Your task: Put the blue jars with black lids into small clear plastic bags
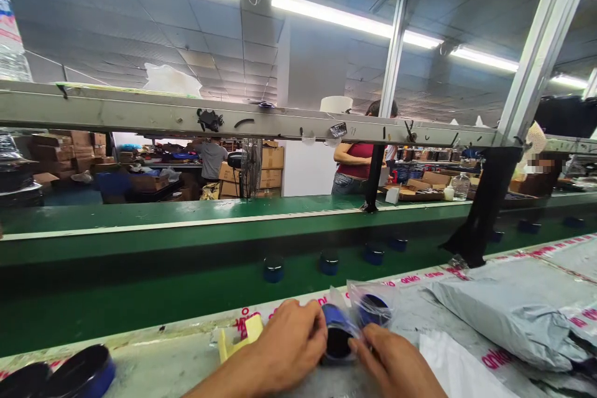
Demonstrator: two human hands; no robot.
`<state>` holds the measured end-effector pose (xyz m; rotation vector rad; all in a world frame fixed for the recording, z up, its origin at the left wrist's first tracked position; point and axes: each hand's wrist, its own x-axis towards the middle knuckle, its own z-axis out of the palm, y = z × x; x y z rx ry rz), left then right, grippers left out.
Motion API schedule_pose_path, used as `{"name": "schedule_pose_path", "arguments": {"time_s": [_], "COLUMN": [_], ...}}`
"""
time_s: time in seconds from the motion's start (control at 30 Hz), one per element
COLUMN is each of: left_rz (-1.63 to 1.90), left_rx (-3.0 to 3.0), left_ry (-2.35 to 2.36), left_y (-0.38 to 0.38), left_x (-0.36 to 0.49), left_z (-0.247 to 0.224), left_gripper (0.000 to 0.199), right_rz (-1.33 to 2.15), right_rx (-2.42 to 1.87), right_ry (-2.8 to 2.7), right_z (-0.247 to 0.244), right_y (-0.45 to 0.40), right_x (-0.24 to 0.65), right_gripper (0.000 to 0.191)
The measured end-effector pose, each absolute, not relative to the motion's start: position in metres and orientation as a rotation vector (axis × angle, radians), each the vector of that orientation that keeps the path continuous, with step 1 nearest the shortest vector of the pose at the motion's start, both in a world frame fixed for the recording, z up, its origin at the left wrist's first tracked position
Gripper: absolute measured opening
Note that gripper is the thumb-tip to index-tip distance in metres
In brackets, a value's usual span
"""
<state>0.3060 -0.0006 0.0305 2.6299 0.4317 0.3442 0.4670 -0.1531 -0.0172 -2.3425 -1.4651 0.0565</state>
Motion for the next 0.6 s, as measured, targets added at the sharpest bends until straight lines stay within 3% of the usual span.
{"name": "schedule_pose_path", "arguments": {"time_s": [0.27, 0.6], "left_rz": [0.539, 0.623], "left_rx": [2.48, 2.551], "left_ry": [0.706, 0.751], "left_y": [-0.006, -0.018], "left_x": [0.331, 0.337], "left_z": [0.051, 0.05], "left_gripper": [0.017, 0.02], "right_rz": [-0.082, -0.125], "right_rx": [-2.489, -2.331], "right_ry": [-1.238, -1.117], "right_z": [0.04, 0.06], "right_y": [-0.155, -0.175], "right_x": [0.477, 0.479], "right_gripper": [0.026, 0.03]}}
